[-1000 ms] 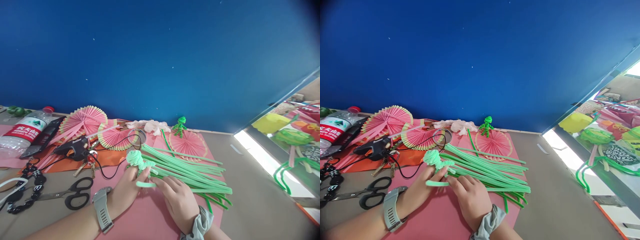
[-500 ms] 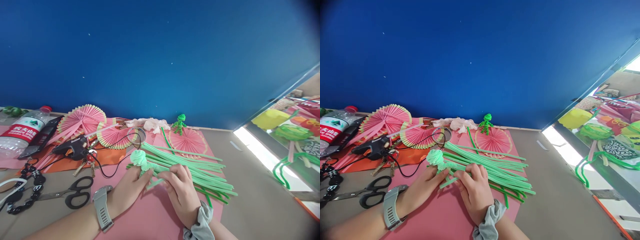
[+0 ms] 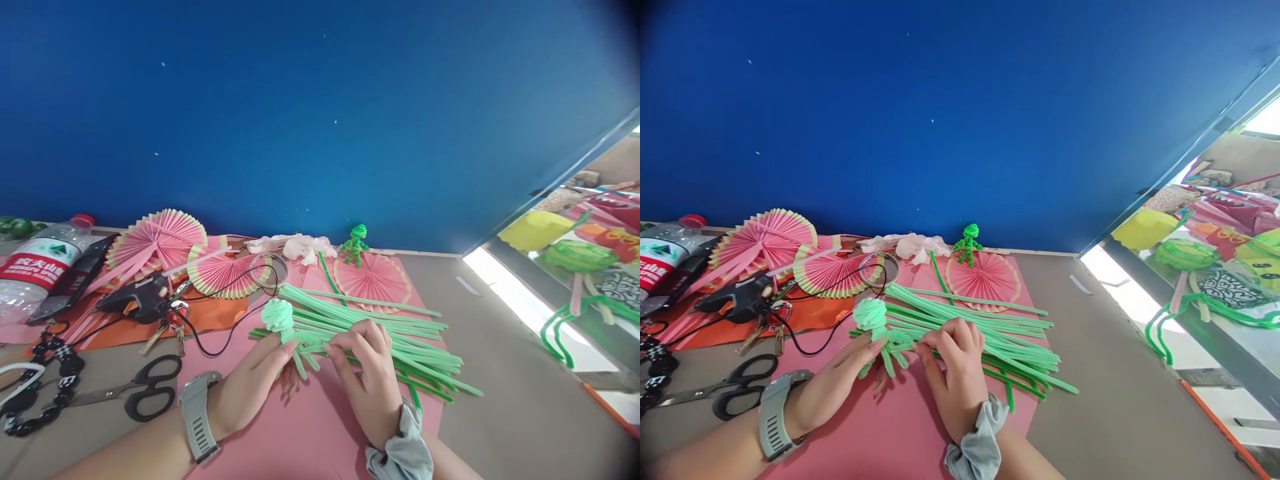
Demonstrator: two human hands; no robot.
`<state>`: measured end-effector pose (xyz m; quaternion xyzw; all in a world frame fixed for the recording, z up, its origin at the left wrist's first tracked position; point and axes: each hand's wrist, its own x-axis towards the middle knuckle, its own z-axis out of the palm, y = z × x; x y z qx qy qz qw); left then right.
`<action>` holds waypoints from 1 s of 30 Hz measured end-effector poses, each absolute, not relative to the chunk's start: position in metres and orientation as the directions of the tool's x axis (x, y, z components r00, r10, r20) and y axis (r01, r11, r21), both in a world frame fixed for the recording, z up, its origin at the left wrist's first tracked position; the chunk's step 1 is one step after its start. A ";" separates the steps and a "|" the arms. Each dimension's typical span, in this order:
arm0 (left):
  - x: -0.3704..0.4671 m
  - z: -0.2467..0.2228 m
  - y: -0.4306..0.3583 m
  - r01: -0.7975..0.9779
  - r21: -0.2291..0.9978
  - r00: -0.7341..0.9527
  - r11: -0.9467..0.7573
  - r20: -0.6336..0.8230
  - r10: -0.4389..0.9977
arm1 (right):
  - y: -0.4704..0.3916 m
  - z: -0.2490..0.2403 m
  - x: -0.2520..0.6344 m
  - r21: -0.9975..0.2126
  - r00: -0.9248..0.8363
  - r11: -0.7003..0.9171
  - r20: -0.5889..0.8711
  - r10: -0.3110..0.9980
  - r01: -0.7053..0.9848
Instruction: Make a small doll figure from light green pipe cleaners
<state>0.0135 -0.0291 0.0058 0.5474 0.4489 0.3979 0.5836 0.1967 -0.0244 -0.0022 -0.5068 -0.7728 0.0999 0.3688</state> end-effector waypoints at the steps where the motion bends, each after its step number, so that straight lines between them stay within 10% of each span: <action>1: 0.013 0.005 -0.029 0.028 0.997 0.304 0.074 -0.080 0.949 | -0.025 -0.002 0.196 -0.525 -0.219 0.470 0.470 0.855 0.709; 21: 0.016 0.009 -0.025 0.012 0.984 0.476 0.175 -0.160 0.865 | -0.025 -0.010 0.198 -0.549 -0.342 0.570 0.465 0.816 0.612; 30: 0.021 0.005 -0.024 -0.162 0.939 0.513 0.302 -0.182 0.839 | -0.027 -0.010 0.189 -0.299 -0.561 0.698 0.429 0.708 0.651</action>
